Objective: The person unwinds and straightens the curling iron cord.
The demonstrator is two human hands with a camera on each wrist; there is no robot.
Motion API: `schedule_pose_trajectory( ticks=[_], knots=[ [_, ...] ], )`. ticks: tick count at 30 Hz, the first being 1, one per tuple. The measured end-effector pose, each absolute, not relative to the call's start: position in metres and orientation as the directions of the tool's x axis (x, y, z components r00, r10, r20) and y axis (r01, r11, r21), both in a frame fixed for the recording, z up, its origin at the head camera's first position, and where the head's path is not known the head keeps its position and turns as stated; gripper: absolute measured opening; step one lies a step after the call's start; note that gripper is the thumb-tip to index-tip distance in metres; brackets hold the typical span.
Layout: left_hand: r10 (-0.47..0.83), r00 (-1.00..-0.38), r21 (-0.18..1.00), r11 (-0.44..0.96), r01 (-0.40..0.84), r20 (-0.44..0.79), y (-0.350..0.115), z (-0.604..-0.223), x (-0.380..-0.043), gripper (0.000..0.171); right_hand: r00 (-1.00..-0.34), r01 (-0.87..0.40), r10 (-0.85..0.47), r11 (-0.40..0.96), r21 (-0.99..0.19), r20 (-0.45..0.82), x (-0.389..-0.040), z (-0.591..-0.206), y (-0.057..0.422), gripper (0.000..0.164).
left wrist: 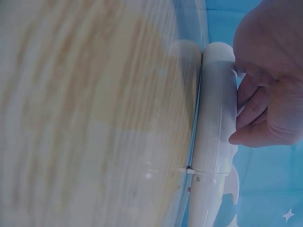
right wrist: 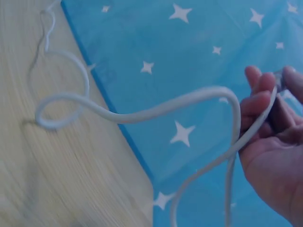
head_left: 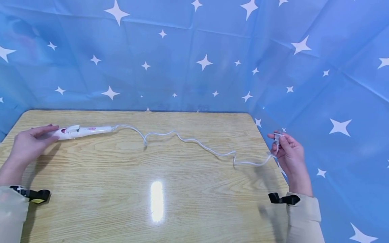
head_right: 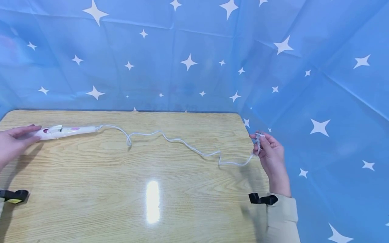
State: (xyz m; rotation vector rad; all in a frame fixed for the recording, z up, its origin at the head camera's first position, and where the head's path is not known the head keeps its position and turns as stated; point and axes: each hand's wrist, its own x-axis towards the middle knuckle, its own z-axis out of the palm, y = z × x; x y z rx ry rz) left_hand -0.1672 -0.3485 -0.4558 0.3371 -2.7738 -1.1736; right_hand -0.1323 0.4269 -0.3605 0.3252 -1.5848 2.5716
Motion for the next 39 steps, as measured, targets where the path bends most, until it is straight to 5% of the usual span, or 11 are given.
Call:
schedule_pose_trajectory(
  ticks=[5, 9, 16, 34, 39],
  knots=[
    [-0.253, -0.967, 0.713, 0.68, -0.17, 0.011, -0.351, -0.457, -0.166, 0.048, -0.982, -0.19, 0.033, -0.264, -0.946, 0.188, -0.132, -0.359, 0.432, 0.03],
    [-0.251, -0.968, 0.716, 0.677, -0.169, 0.008, -0.352, -0.459, -0.166, 0.049, -0.986, -0.15, 0.064, 0.018, -0.989, 0.151, -0.134, -0.356, 0.433, 0.031],
    [-0.247, -0.969, 0.719, 0.677, -0.156, 0.023, -0.35, -0.459, -0.165, 0.046, -0.988, -0.077, 0.098, 0.363, -0.928, 0.121, -0.14, -0.354, 0.429, 0.032],
    [-0.245, -0.969, 0.726, 0.671, -0.153, 0.022, -0.35, -0.459, -0.166, 0.048, -0.96, -0.104, 0.219, 0.295, -0.95, 0.174, -0.187, -0.364, 0.424, 0.042],
    [-0.24, -0.97, 0.723, 0.675, -0.147, 0.026, -0.351, -0.459, -0.167, 0.048, -0.976, -0.077, 0.203, 0.018, -0.997, 0.079, -0.204, -0.368, 0.426, 0.025]
  ],
)
